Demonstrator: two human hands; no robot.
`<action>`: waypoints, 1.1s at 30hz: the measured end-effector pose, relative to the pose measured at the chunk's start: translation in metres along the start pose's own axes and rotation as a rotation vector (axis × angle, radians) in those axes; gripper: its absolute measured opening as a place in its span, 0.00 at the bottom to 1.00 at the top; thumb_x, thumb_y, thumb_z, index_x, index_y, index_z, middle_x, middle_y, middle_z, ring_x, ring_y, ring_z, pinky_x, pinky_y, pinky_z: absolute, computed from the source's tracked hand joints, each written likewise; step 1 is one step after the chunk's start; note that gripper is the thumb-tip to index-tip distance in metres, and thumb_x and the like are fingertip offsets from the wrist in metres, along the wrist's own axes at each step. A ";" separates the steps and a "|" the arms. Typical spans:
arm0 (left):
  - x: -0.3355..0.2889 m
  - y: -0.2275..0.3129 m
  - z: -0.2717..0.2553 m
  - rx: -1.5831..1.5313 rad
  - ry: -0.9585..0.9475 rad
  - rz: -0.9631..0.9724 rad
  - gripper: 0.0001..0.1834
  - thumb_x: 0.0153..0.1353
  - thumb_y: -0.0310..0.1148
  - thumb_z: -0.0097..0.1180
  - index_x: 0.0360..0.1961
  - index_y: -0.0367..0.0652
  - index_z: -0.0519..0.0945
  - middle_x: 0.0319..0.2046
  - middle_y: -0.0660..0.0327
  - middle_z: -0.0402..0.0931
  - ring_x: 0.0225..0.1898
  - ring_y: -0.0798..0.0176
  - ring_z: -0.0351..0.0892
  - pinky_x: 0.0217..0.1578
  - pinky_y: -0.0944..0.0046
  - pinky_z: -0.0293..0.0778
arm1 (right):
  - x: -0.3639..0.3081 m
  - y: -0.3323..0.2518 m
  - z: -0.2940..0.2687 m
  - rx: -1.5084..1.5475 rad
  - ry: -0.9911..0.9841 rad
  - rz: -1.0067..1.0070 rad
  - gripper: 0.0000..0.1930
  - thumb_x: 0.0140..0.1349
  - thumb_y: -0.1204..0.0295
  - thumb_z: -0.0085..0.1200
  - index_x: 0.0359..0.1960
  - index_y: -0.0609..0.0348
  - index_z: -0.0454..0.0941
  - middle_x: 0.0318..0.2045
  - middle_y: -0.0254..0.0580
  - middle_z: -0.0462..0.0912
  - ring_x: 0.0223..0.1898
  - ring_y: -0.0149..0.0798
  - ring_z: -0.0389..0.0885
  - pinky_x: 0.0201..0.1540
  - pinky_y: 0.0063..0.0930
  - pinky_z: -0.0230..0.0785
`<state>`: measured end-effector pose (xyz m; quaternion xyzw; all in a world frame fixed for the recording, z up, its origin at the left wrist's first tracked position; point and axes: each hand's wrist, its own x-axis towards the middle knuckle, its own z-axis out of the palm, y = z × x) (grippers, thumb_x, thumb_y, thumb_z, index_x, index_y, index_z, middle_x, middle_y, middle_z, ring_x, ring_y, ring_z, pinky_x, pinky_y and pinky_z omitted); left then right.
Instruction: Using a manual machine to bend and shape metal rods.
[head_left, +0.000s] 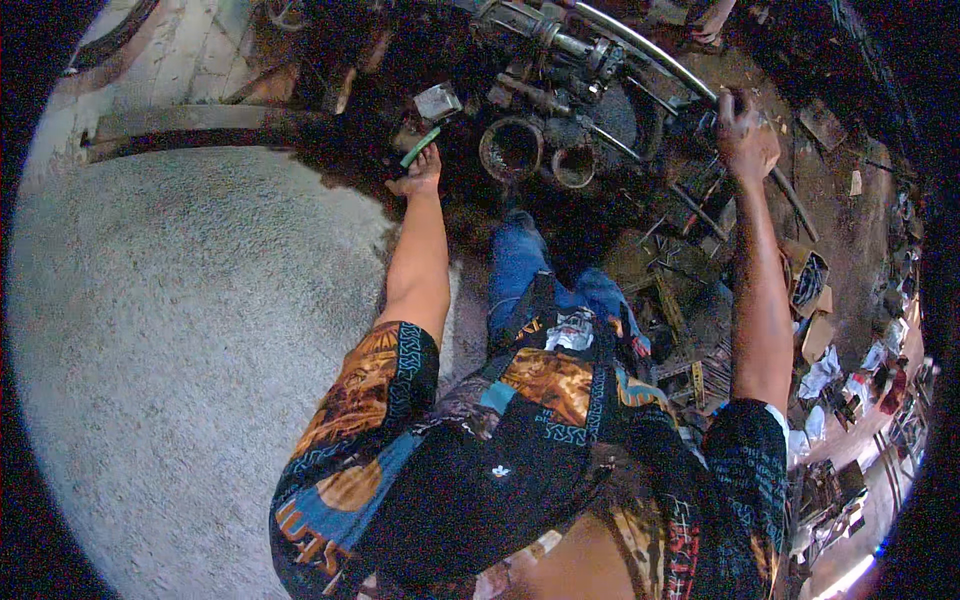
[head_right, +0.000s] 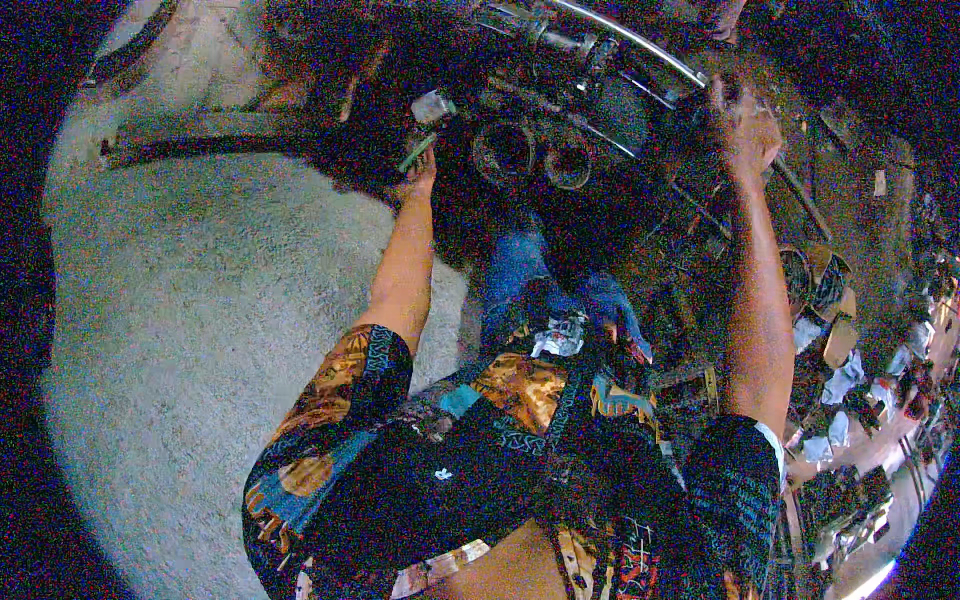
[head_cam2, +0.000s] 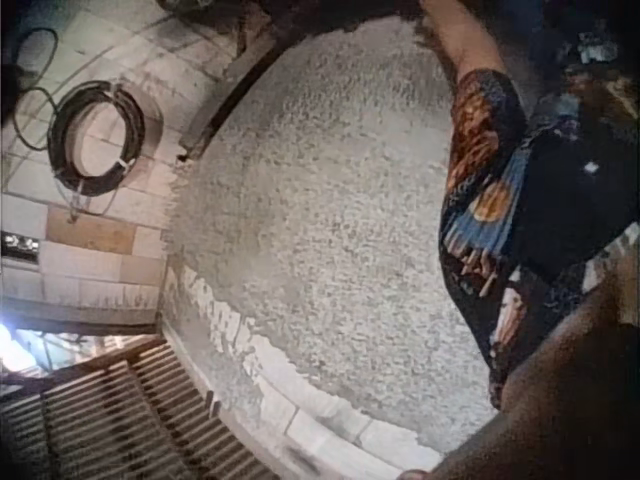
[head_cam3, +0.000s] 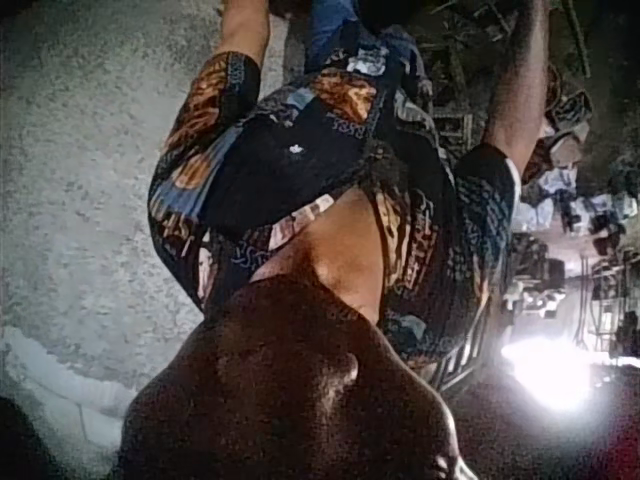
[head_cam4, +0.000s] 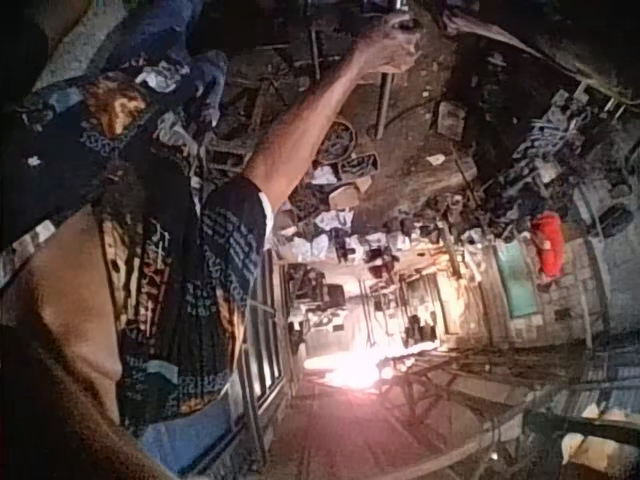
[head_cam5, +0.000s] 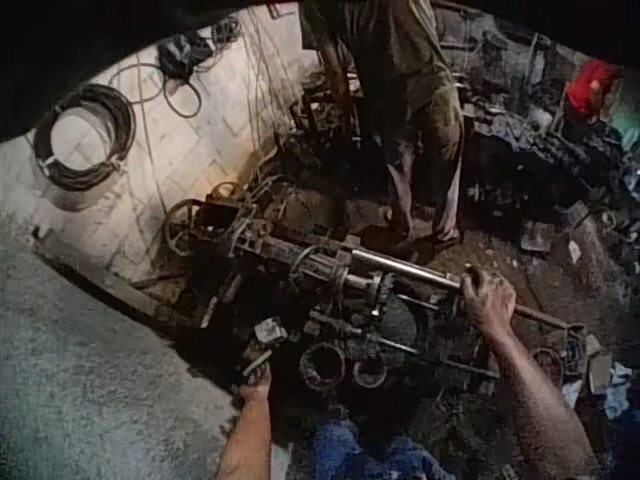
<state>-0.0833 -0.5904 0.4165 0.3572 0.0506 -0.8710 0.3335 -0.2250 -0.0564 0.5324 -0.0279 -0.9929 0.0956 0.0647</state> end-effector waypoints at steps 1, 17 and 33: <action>-0.002 -0.002 0.005 0.099 -0.004 0.017 0.53 0.52 0.76 0.26 0.60 0.37 0.60 0.58 0.50 0.62 0.58 0.47 0.63 0.57 0.39 0.60 | 0.000 -0.004 -0.004 0.004 0.004 0.004 0.20 0.63 0.50 0.40 0.50 0.40 0.75 0.46 0.46 0.79 0.39 0.53 0.80 0.42 0.44 0.71; -0.027 -0.050 0.036 1.060 -0.134 0.347 0.38 0.64 0.66 0.28 0.64 0.49 0.59 0.58 0.63 0.67 0.56 0.65 0.65 0.52 0.61 0.58 | -0.015 -0.033 -0.015 0.137 0.151 0.000 0.19 0.62 0.49 0.44 0.50 0.39 0.76 0.35 0.49 0.83 0.38 0.52 0.81 0.43 0.42 0.73; 0.020 0.055 0.029 1.393 -0.041 0.502 0.37 0.60 0.66 0.36 0.50 0.42 0.72 0.38 0.57 0.73 0.37 0.62 0.70 0.39 0.63 0.67 | -0.084 -0.021 0.007 0.959 0.573 -0.165 0.14 0.51 0.69 0.60 0.39 0.59 0.76 0.37 0.47 0.79 0.43 0.46 0.76 0.48 0.36 0.67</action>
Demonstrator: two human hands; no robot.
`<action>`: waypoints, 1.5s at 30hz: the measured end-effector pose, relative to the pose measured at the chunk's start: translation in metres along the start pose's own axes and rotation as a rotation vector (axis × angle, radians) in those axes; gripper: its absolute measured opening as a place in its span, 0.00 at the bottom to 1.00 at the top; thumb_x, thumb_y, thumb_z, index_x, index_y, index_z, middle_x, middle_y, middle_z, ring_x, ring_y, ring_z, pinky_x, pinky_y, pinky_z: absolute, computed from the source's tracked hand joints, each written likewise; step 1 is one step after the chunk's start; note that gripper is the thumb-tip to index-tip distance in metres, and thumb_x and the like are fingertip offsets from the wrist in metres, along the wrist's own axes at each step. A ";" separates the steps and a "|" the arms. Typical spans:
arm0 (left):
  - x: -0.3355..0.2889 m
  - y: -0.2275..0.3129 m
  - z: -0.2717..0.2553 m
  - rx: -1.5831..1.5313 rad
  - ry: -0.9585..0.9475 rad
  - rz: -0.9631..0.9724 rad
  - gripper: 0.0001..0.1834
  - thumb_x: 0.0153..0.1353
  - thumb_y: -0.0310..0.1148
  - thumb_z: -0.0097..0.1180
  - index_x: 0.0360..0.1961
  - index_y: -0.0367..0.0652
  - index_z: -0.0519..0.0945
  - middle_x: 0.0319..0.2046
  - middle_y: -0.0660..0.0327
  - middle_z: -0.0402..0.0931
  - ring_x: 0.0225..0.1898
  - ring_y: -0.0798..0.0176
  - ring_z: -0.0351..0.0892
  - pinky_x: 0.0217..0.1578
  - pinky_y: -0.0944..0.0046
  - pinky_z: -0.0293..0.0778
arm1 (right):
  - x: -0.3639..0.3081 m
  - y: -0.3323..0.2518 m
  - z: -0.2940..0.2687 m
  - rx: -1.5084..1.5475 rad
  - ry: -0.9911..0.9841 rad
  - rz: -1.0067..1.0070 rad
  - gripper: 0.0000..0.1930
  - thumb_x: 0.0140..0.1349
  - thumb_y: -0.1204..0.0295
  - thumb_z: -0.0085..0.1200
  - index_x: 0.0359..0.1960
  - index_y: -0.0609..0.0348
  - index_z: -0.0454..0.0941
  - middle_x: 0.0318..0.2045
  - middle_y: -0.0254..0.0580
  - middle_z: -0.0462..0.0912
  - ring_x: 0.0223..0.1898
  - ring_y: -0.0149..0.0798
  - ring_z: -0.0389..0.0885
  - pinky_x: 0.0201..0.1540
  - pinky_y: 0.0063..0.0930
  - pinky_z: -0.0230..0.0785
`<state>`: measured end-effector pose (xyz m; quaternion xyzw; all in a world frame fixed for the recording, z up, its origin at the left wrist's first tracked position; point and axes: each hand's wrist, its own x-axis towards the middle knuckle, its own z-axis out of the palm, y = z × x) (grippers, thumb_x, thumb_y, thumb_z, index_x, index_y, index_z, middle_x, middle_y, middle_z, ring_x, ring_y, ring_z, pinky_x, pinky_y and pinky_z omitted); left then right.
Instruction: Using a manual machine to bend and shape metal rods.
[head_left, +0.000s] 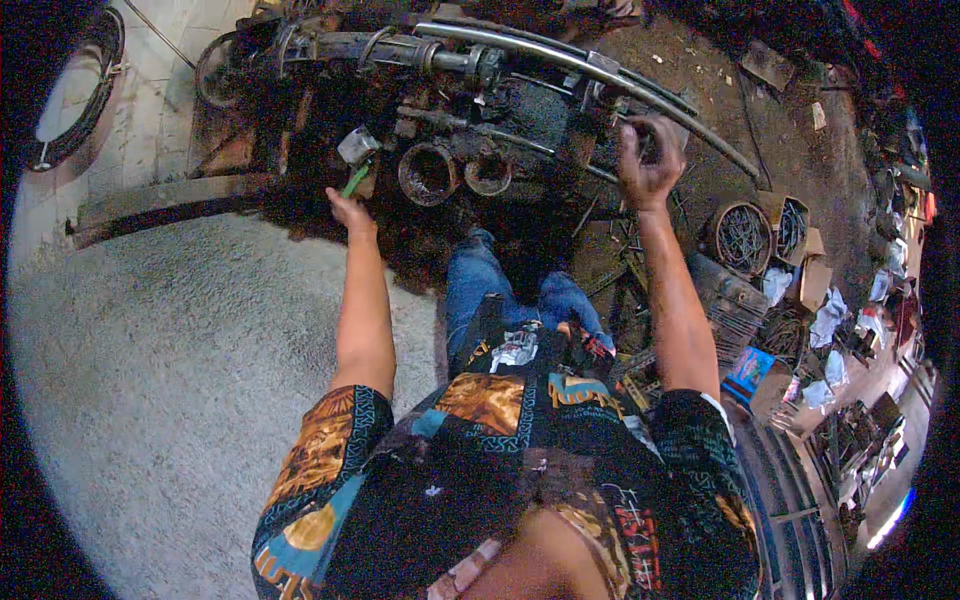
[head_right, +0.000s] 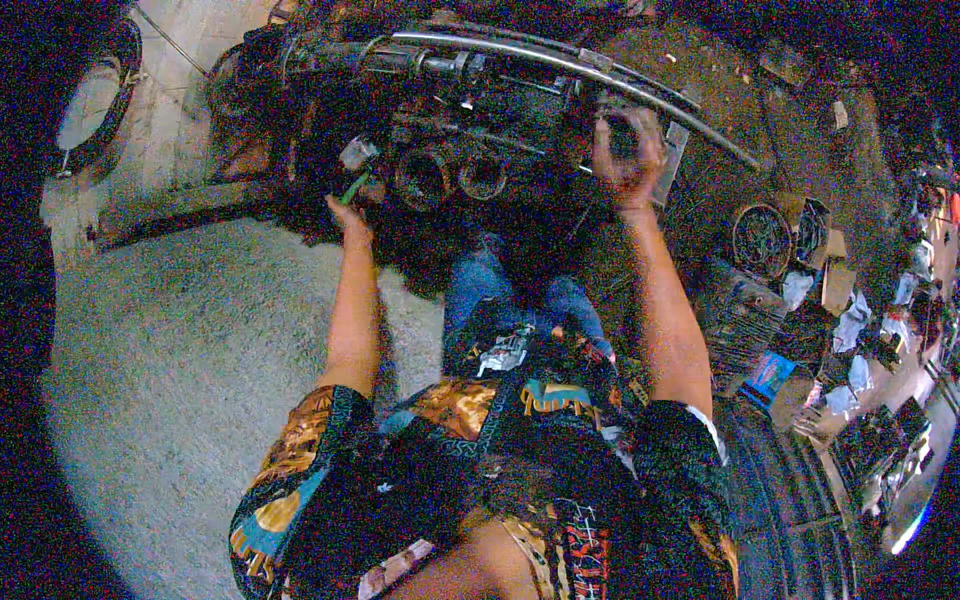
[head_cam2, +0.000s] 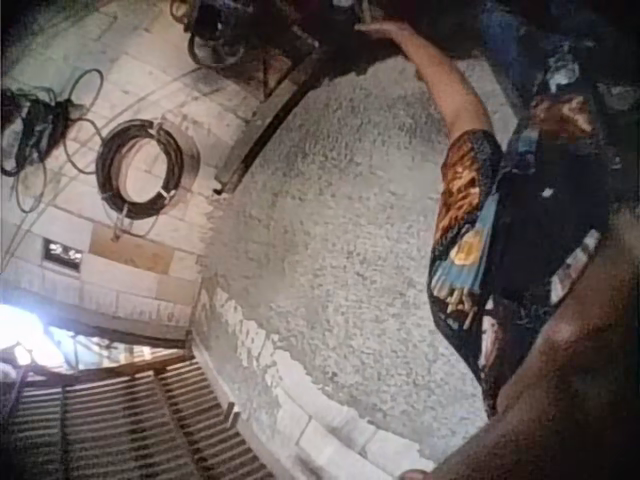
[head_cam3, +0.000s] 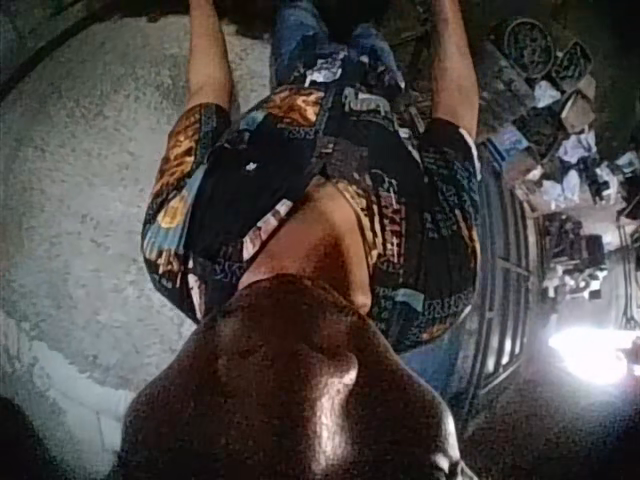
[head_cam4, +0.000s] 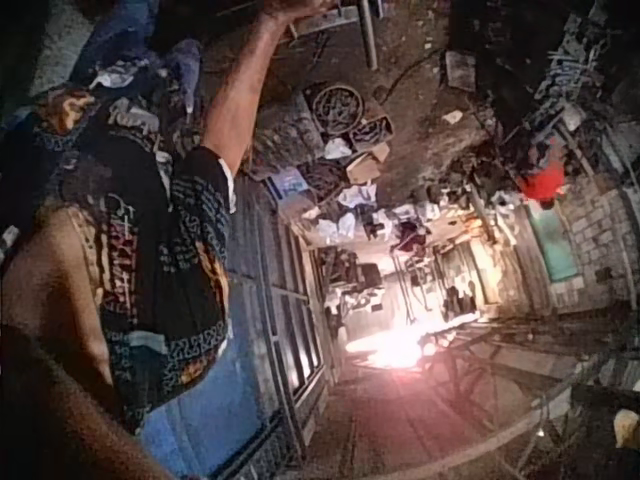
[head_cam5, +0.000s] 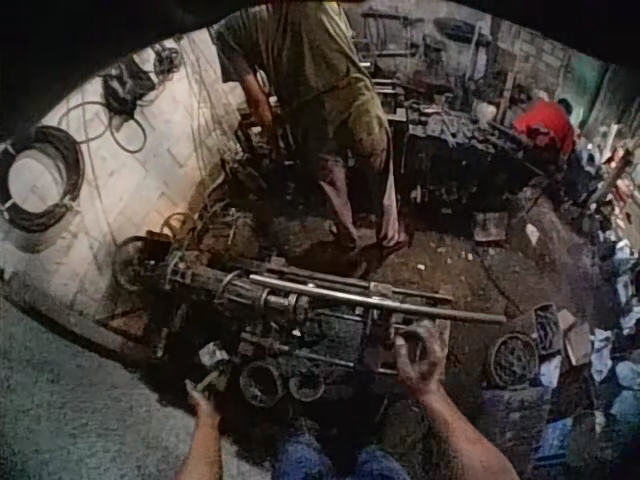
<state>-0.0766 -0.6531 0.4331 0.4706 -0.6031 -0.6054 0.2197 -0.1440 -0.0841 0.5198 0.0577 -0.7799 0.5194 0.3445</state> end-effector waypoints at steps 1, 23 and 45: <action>-0.018 -0.008 0.026 0.176 0.211 0.171 0.36 0.63 0.55 0.43 0.55 0.26 0.68 0.56 0.42 0.66 0.58 0.49 0.66 0.58 0.58 0.61 | -0.015 0.020 -0.007 -0.047 -0.009 0.004 0.14 0.51 0.69 0.60 0.39 0.59 0.76 0.37 0.47 0.79 0.43 0.46 0.76 0.48 0.36 0.67; -0.035 0.187 0.335 0.887 -0.607 1.296 0.31 0.66 0.53 0.39 0.53 0.34 0.72 0.49 0.41 0.73 0.51 0.40 0.71 0.51 0.55 0.65 | 0.048 0.128 0.055 0.649 -0.098 0.602 0.13 0.63 0.69 0.44 0.38 0.66 0.79 0.31 0.39 0.82 0.34 0.31 0.79 0.40 0.25 0.70; 0.036 0.156 0.343 1.115 -0.668 1.922 0.30 0.62 0.38 0.48 0.63 0.36 0.58 0.61 0.44 0.61 0.60 0.40 0.63 0.61 0.44 0.56 | 0.052 0.104 0.058 0.552 -0.127 0.797 0.22 0.63 0.61 0.48 0.50 0.69 0.72 0.37 0.43 0.81 0.39 0.37 0.79 0.44 0.30 0.70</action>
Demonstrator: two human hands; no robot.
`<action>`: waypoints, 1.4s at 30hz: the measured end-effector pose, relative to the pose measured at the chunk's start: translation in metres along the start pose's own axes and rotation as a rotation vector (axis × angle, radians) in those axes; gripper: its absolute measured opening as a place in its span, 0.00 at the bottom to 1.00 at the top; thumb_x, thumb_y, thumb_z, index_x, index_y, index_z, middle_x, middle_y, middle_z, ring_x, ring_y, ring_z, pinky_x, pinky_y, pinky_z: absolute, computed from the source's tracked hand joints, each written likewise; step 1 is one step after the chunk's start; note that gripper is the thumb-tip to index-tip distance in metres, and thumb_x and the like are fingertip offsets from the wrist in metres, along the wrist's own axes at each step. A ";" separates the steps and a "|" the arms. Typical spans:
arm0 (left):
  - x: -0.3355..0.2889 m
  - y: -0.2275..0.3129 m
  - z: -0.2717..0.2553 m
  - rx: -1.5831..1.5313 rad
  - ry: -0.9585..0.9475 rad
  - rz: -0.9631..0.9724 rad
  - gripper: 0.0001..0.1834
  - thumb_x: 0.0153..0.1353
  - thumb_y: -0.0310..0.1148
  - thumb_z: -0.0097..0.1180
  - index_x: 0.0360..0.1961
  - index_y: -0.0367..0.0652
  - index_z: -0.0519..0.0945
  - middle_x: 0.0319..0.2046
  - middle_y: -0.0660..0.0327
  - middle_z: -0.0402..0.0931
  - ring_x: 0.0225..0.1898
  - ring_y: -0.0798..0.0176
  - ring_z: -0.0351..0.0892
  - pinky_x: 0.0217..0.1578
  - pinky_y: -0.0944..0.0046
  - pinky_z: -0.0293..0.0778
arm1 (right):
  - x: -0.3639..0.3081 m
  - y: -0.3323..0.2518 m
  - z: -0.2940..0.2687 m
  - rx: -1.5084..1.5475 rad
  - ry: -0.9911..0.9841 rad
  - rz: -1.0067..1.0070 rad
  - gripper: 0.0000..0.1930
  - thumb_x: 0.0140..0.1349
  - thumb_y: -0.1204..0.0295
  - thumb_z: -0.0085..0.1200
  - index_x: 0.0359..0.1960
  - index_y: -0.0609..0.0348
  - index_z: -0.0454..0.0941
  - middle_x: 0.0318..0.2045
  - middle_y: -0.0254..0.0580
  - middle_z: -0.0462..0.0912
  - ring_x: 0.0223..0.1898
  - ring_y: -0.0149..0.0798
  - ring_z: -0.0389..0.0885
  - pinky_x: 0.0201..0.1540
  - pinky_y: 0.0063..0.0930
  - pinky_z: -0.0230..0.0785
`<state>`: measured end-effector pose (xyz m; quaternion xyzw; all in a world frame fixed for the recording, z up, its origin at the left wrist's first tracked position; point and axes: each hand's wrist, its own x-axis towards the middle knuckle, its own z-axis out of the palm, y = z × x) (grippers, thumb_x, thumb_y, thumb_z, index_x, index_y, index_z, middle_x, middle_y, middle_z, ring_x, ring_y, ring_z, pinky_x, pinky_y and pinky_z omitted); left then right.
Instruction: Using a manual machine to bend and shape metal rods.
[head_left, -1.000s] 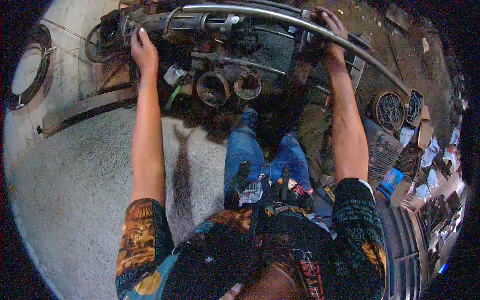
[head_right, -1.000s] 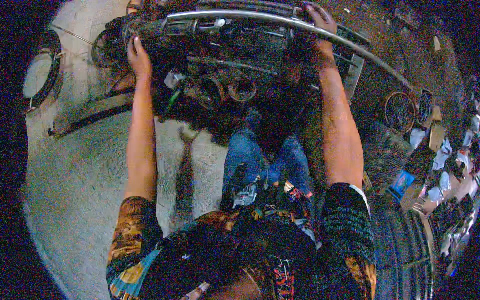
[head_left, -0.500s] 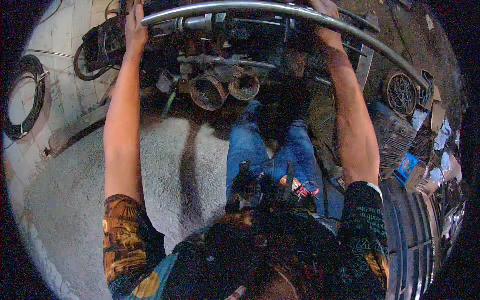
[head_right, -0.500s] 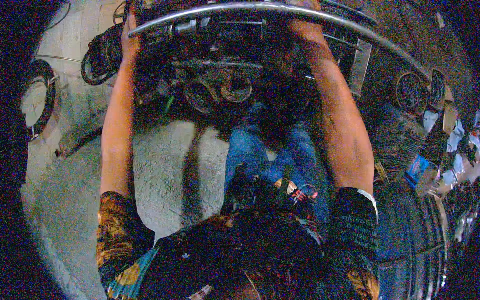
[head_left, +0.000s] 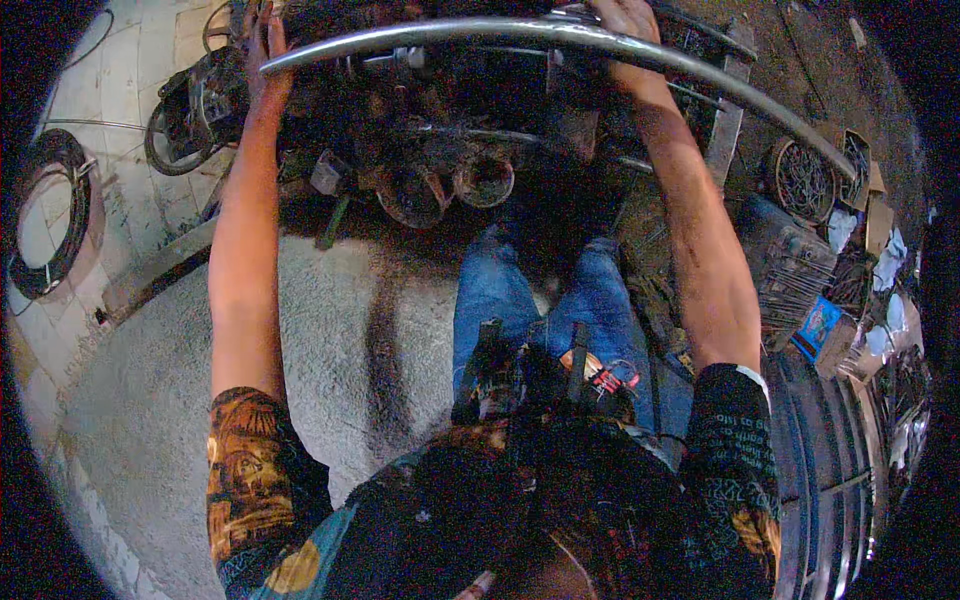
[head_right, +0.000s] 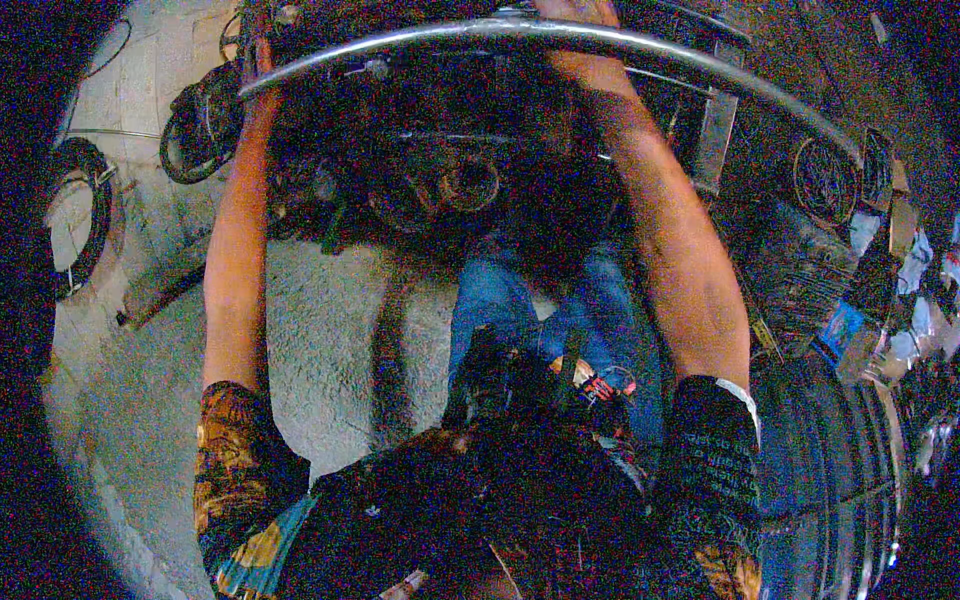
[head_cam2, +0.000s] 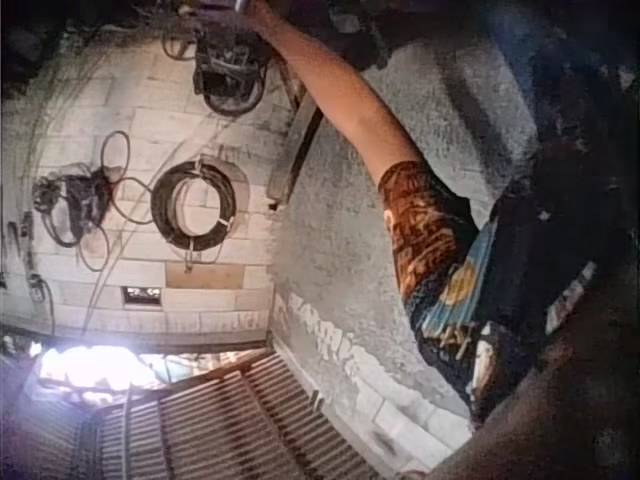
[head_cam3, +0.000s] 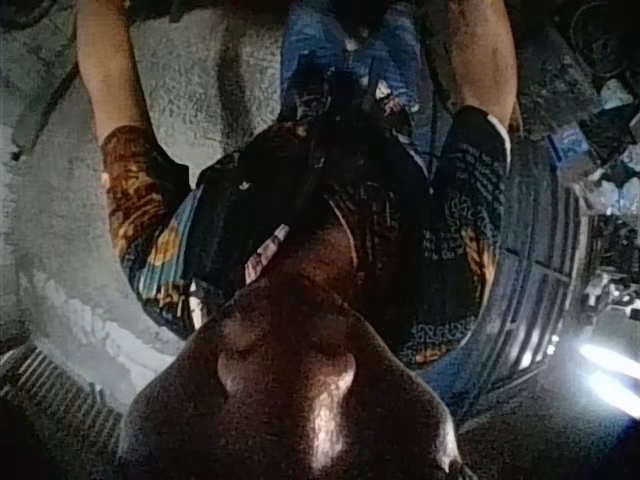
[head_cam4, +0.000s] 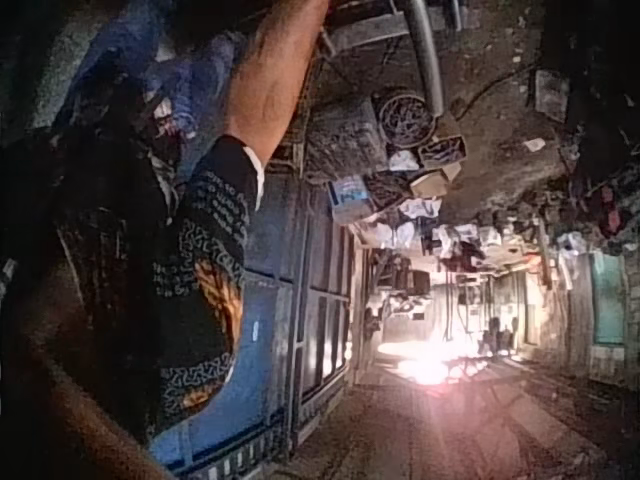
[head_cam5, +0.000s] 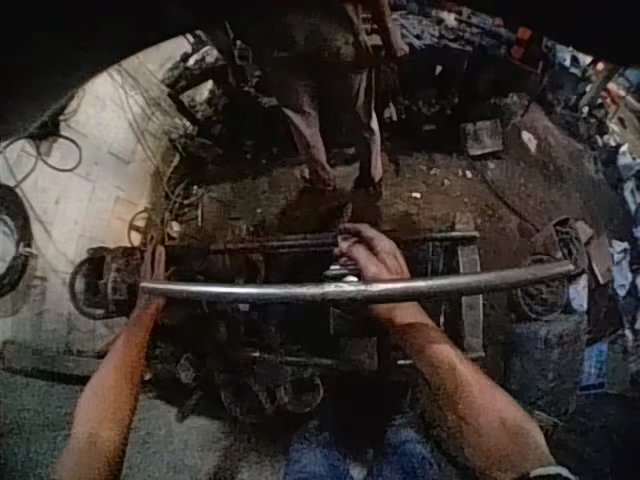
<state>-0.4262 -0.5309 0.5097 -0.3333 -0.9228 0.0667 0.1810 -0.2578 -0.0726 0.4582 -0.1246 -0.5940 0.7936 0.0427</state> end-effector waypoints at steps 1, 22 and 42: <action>-0.001 -0.005 0.006 0.032 0.003 0.042 0.31 0.62 0.37 0.49 0.64 0.37 0.57 0.61 0.44 0.60 0.60 0.40 0.63 0.61 0.43 0.55 | 0.002 0.006 -0.001 -0.001 0.003 0.004 0.22 0.63 0.61 0.48 0.50 0.69 0.72 0.37 0.43 0.81 0.39 0.37 0.79 0.44 0.30 0.70; 0.007 -0.003 0.012 -0.072 0.099 0.095 0.24 0.67 0.41 0.41 0.59 0.37 0.66 0.58 0.46 0.66 0.61 0.45 0.62 0.61 0.52 0.55 | -0.004 0.014 -0.002 -0.932 0.089 -0.745 0.17 0.64 0.66 0.47 0.51 0.64 0.72 0.40 0.46 0.78 0.43 0.42 0.76 0.51 0.37 0.66; -0.026 -0.041 0.020 -0.108 0.135 0.073 0.27 0.67 0.40 0.43 0.60 0.32 0.64 0.61 0.45 0.62 0.64 0.47 0.59 0.64 0.57 0.54 | -0.034 -0.004 0.020 -0.055 0.074 -0.249 0.12 0.61 0.73 0.46 0.42 0.68 0.77 0.35 0.45 0.81 0.38 0.38 0.79 0.45 0.29 0.70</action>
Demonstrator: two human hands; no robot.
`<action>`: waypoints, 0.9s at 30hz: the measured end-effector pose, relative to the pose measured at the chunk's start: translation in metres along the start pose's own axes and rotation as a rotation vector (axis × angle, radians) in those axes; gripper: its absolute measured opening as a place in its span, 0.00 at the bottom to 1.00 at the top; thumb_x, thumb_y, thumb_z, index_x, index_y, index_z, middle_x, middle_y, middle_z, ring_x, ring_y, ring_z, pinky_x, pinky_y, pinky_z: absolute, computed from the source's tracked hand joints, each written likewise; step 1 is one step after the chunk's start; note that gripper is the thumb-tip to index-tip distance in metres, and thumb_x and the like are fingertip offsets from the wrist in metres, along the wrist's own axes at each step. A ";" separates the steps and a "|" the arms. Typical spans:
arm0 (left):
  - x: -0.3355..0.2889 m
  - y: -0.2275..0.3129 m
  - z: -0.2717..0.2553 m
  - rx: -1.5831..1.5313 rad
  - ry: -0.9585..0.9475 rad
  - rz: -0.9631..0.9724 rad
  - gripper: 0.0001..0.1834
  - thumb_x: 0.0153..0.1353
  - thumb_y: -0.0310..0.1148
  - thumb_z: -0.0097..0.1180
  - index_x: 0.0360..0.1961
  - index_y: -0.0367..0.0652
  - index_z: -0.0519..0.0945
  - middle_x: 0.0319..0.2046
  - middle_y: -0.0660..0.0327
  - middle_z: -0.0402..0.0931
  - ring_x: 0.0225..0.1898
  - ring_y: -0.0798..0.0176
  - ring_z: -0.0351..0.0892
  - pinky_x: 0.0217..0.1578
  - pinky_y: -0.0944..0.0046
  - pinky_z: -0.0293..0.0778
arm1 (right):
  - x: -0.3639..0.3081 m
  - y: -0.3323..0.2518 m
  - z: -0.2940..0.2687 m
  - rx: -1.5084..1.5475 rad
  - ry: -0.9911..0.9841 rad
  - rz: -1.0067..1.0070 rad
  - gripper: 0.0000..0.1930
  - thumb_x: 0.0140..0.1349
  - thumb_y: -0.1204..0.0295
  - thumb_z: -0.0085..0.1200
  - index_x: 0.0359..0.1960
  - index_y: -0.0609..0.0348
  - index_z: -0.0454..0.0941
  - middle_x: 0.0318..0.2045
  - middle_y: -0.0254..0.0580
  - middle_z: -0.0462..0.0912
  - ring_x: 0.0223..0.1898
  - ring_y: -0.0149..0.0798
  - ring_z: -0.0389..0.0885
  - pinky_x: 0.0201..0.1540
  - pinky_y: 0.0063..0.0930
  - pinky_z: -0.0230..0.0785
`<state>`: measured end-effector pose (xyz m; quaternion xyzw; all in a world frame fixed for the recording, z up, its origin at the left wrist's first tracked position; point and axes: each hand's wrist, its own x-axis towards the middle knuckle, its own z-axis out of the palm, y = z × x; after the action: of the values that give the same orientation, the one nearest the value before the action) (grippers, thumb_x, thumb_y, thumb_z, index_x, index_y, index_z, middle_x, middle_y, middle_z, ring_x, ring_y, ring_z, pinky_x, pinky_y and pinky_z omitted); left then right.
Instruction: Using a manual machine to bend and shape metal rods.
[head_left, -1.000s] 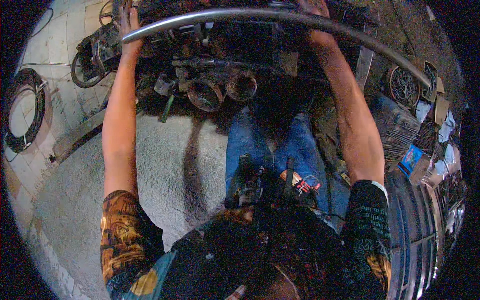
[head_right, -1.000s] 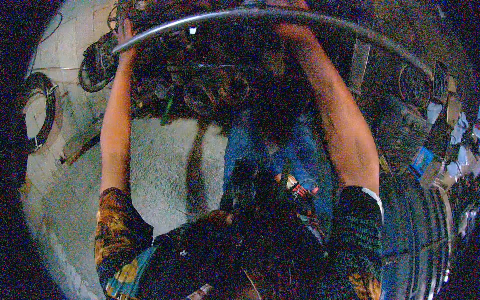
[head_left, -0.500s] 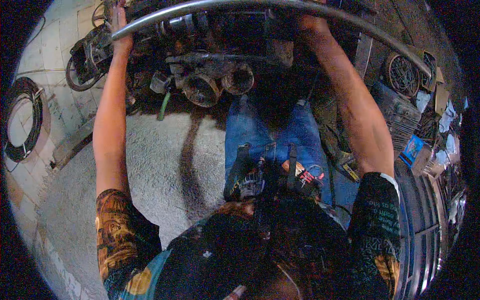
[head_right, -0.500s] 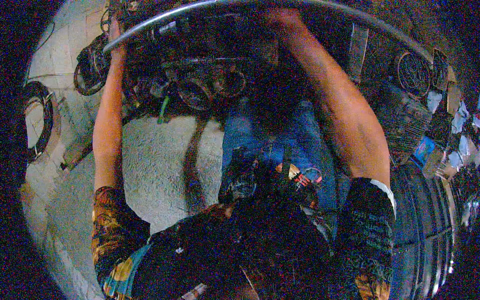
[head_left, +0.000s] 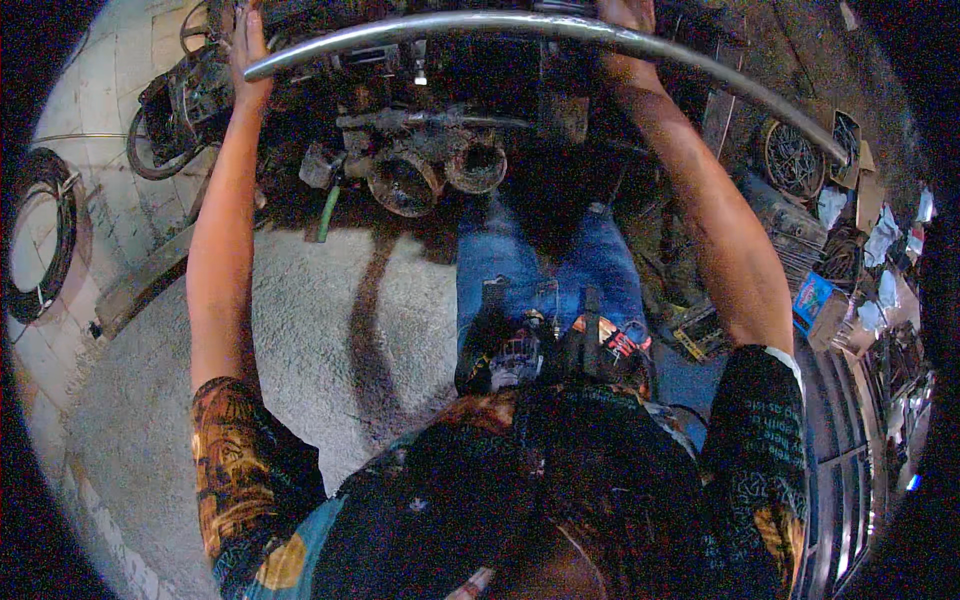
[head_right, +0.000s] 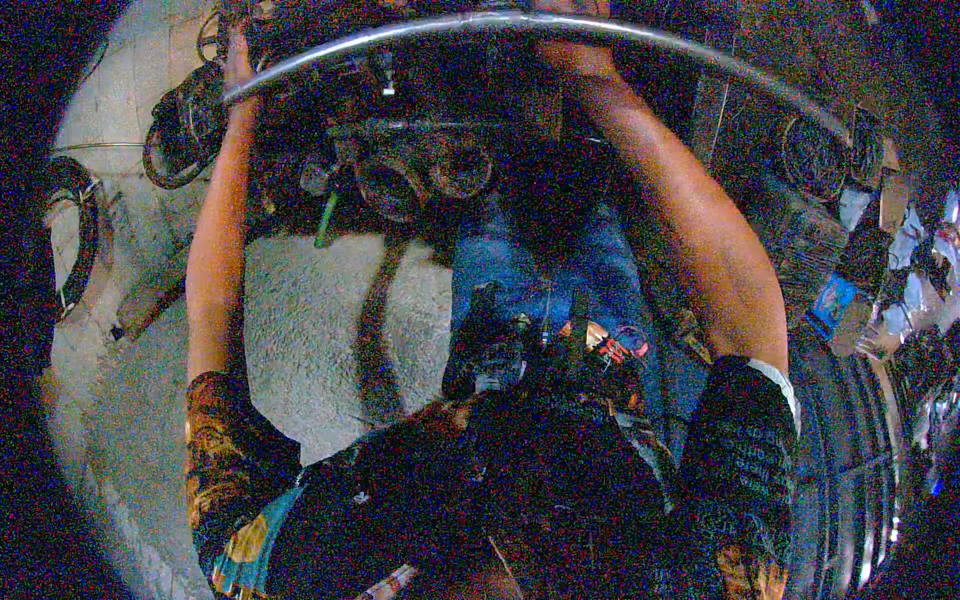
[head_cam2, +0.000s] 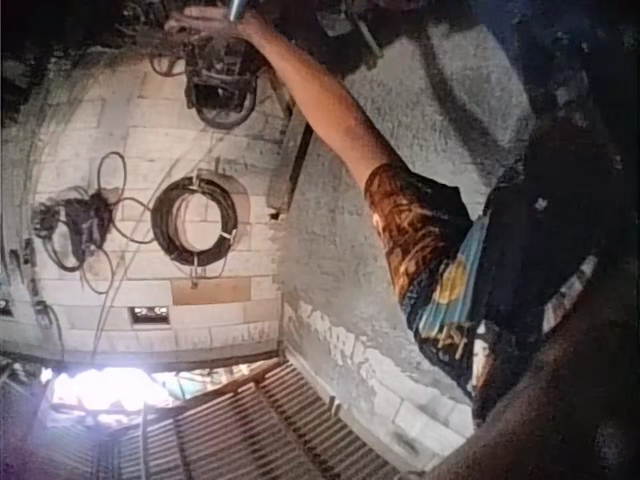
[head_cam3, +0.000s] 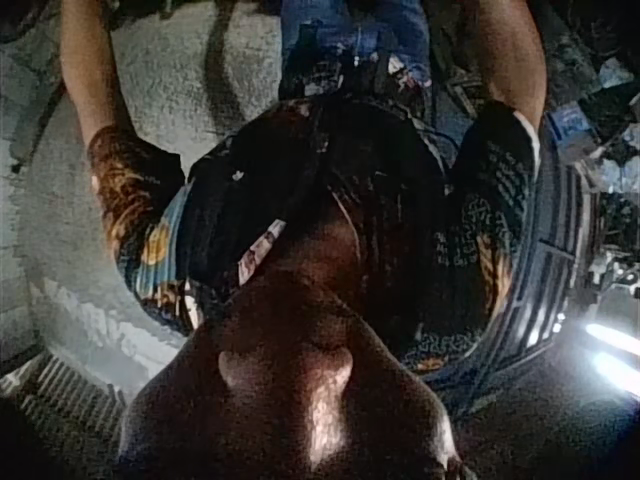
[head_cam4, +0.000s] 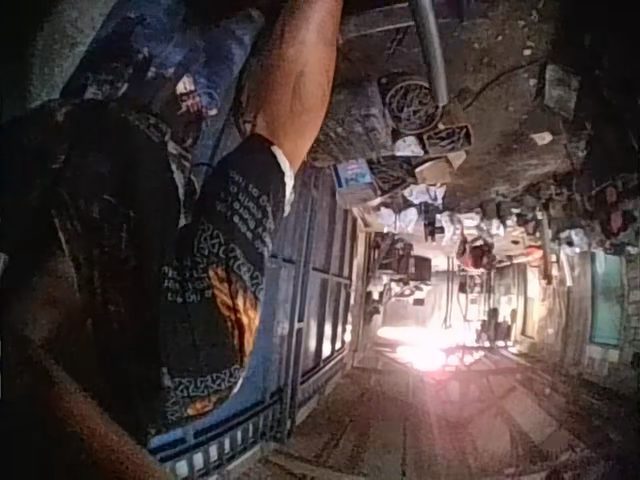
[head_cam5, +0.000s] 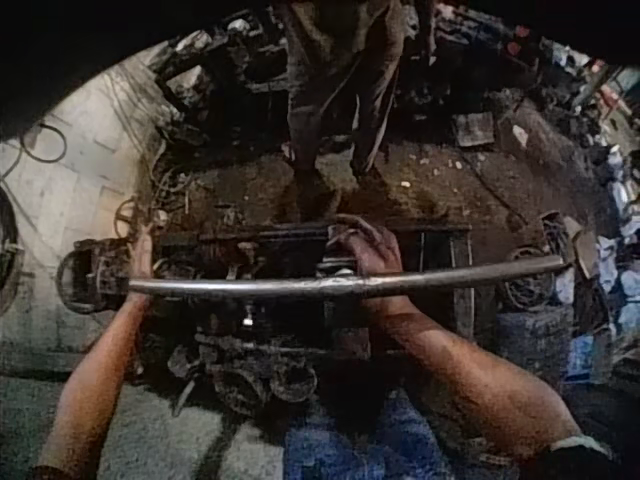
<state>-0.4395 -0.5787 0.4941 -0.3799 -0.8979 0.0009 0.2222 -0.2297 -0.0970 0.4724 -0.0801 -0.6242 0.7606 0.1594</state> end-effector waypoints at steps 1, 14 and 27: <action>-0.001 -0.008 -0.003 -0.020 0.027 -0.011 0.26 0.67 0.41 0.41 0.60 0.33 0.64 0.61 0.46 0.63 0.64 0.49 0.59 0.64 0.57 0.54 | -0.004 -0.011 0.003 -0.185 -0.031 -0.071 0.13 0.61 0.74 0.45 0.41 0.70 0.76 0.33 0.44 0.81 0.37 0.38 0.79 0.44 0.29 0.69; 0.035 0.053 -0.046 -0.453 0.066 -0.298 0.27 0.69 0.43 0.31 0.59 0.34 0.67 0.60 0.51 0.65 0.63 0.54 0.61 0.64 0.59 0.53 | -0.032 -0.013 0.007 0.505 0.299 0.114 0.17 0.65 0.68 0.46 0.50 0.67 0.71 0.36 0.42 0.78 0.37 0.33 0.79 0.39 0.28 0.71; 0.052 0.110 -0.098 -0.929 0.026 -0.677 0.28 0.69 0.42 0.27 0.59 0.34 0.67 0.59 0.52 0.66 0.62 0.56 0.63 0.63 0.59 0.55 | -0.029 -0.022 -0.029 -0.197 0.134 -0.207 0.11 0.61 0.75 0.46 0.37 0.67 0.80 0.37 0.48 0.82 0.36 0.36 0.80 0.44 0.31 0.72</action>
<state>-0.3574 -0.4812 0.5846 -0.1291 -0.8729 -0.4696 0.0307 -0.1905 -0.0766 0.4852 -0.0815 -0.6887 0.6681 0.2696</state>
